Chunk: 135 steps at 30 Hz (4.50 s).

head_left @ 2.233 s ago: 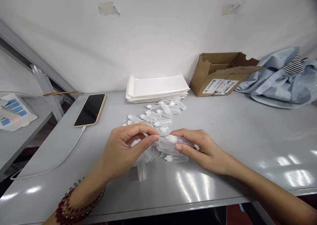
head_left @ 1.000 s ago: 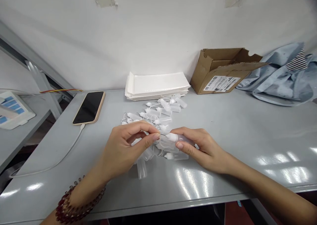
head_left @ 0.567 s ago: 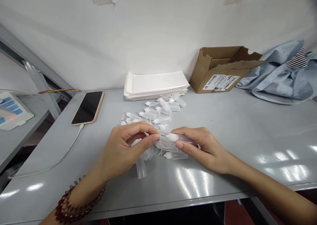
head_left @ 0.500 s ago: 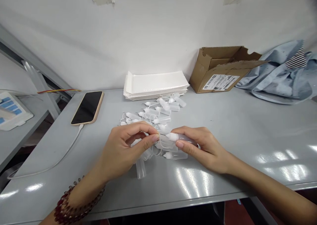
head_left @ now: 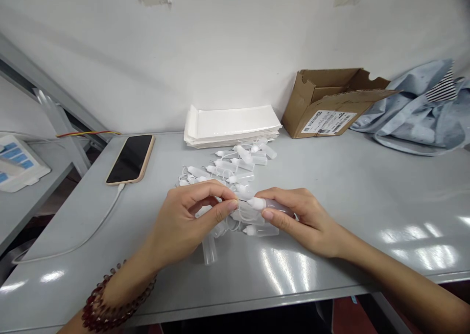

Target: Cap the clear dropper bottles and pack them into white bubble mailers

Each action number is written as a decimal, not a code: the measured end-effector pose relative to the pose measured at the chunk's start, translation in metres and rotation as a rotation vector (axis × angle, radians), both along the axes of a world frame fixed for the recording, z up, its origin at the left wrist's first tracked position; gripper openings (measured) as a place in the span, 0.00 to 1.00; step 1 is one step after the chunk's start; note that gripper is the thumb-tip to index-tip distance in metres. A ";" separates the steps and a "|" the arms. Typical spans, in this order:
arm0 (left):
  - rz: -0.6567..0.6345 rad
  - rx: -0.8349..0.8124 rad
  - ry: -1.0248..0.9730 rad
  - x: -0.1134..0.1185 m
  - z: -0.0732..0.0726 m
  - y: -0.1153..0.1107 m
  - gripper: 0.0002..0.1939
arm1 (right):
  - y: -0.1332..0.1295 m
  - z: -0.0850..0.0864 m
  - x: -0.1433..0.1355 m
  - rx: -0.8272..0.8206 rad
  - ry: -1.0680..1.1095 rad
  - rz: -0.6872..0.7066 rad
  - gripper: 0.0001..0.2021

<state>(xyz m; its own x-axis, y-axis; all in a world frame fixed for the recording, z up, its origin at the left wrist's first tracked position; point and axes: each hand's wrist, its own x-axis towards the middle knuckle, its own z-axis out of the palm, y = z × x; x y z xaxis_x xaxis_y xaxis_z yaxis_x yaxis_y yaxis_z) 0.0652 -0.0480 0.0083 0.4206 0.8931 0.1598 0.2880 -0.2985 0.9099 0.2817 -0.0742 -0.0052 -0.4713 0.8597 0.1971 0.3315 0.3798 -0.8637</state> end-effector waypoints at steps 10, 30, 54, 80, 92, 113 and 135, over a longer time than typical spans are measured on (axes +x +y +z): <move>-0.048 0.079 0.081 0.001 -0.001 0.000 0.05 | 0.001 0.005 0.003 0.024 -0.033 0.016 0.11; -0.151 0.117 0.143 0.004 -0.004 -0.001 0.06 | 0.001 0.000 0.004 0.012 -0.067 0.063 0.10; -0.111 0.204 0.295 -0.005 -0.004 0.007 0.05 | 0.017 -0.010 0.005 0.016 -0.111 -0.078 0.13; 0.202 0.163 0.430 -0.006 -0.005 0.009 0.09 | 0.074 -0.051 0.048 0.381 -0.774 -0.514 0.08; 0.192 0.204 0.411 -0.005 -0.006 0.008 0.08 | 0.056 -0.028 0.049 0.592 -0.501 -0.727 0.04; -0.366 -0.571 -0.133 0.003 0.004 -0.003 0.13 | 0.013 -0.016 0.001 1.106 -0.346 -0.426 0.10; 0.128 -0.035 0.056 -0.001 0.000 0.002 0.13 | 0.016 -0.017 0.002 1.051 -0.269 -0.497 0.16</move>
